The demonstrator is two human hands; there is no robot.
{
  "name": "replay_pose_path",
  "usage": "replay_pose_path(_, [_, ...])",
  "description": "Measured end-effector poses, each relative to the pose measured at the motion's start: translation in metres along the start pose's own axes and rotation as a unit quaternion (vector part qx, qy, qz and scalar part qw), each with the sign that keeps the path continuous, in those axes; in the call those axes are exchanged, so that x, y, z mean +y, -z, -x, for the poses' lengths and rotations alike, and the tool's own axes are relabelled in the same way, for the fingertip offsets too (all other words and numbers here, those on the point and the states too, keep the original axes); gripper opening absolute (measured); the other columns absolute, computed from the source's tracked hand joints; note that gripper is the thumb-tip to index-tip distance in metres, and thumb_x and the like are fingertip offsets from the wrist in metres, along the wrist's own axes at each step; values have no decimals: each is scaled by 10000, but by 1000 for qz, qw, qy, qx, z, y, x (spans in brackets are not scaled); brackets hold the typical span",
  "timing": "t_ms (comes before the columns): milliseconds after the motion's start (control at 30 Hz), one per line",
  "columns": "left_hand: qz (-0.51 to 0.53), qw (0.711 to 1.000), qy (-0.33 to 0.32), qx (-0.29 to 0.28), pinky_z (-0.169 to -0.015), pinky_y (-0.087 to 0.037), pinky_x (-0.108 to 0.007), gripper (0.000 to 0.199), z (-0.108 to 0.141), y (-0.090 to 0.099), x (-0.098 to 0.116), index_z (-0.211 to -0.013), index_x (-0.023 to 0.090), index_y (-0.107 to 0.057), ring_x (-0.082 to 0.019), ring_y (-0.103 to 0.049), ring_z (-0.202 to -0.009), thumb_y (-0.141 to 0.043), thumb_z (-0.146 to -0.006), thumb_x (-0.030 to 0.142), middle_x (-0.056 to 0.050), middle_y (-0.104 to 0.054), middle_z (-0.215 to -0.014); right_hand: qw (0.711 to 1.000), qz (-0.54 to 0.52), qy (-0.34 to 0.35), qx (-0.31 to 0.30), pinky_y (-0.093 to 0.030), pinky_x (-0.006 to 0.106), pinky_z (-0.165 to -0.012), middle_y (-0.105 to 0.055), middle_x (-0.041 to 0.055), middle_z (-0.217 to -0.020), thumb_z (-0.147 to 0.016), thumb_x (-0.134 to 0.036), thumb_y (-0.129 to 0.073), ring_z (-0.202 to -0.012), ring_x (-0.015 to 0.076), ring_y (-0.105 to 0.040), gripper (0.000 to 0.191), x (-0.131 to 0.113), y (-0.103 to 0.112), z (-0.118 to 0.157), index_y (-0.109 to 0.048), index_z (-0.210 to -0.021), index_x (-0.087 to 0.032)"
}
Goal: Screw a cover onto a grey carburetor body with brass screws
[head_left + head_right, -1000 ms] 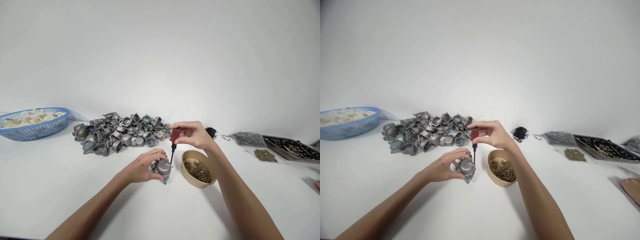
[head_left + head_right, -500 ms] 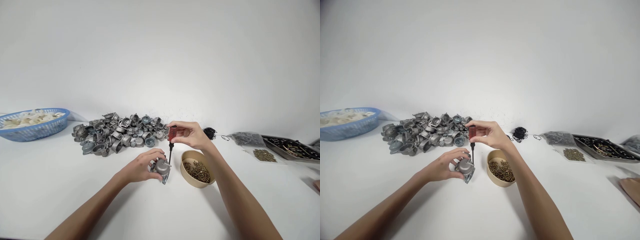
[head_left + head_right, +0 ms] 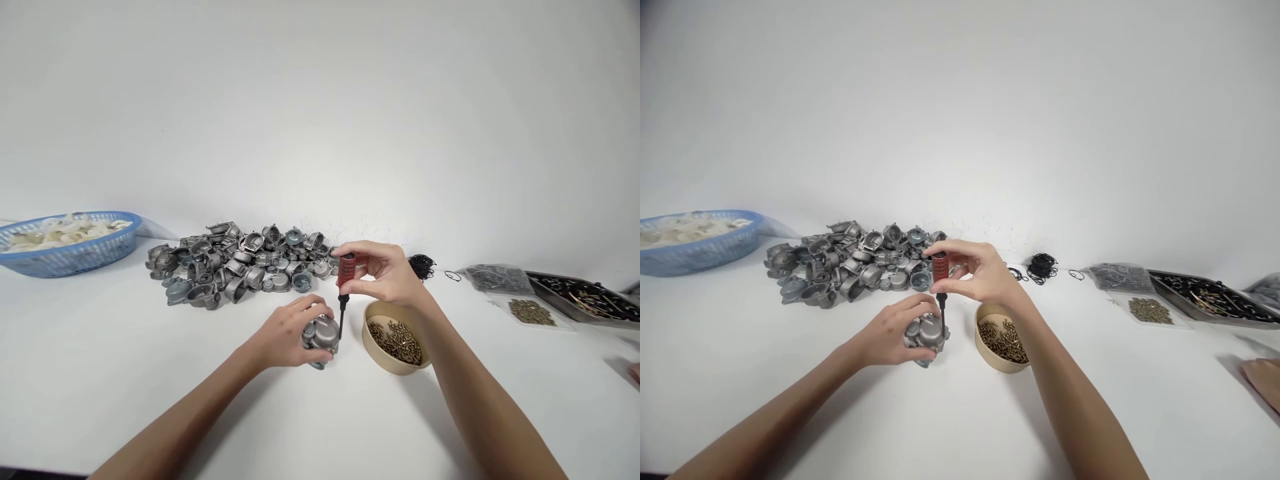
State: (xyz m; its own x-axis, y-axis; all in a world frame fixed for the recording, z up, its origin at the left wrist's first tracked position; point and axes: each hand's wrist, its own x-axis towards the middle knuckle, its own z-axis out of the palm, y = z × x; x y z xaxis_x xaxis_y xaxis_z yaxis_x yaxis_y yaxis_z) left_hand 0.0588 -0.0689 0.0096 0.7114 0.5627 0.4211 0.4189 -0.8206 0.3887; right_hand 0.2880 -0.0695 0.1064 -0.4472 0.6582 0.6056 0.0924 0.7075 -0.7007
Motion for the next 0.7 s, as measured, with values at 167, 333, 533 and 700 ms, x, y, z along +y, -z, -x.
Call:
replay_pose_path(167, [25, 1000, 17, -6, -803, -504, -334, 458, 0, -3, -1, -1130, 258, -560, -236, -657, -956, -772, -768, 444, -25, -674, -1105, 999, -42, -2, -4, -643, 304, -656, -718, 51, -967, -695, -214, -885, -830, 186, -711, 455, 4, -5, -1, -715, -1117, -238])
replay_pose_path(333, [33, 998, 39, -22, -841, -514, -380, 546, 1, -7, -5, -1225, 260, -553, -274, -661, -990, -757, -778, 498, -63, -686, -1138, 998, -52, -10, -18, -644, 313, -655, -700, 44, -960, -711, -206, -875, -807, 177, -705, 439, 4, -6, -1, -713, -1117, -247])
replay_pose_path(533, [85, 995, 0, -61, -903, -502, -333, 475, -1, -2, -5, -1293, 276, -595, -236, -667, -1004, -695, -861, 445, -42, -699, -1136, 999, -30, -21, -23, -639, 304, -659, -700, 49, -970, -728, -212, -863, -814, 176, -700, 424, 5, -4, -1, -712, -1124, -235])
replay_pose_path(700, [100, 992, 18, -78, -890, -496, -329, 505, -2, 1, -4, -1301, 284, -601, -238, -666, -991, -726, -838, 441, -30, -706, -1121, 997, -54, -29, -52, -649, 345, -733, -718, 79, -1057, -783, -228, -820, -902, 214, -727, 416, -2, -3, 1, -692, -1178, -236])
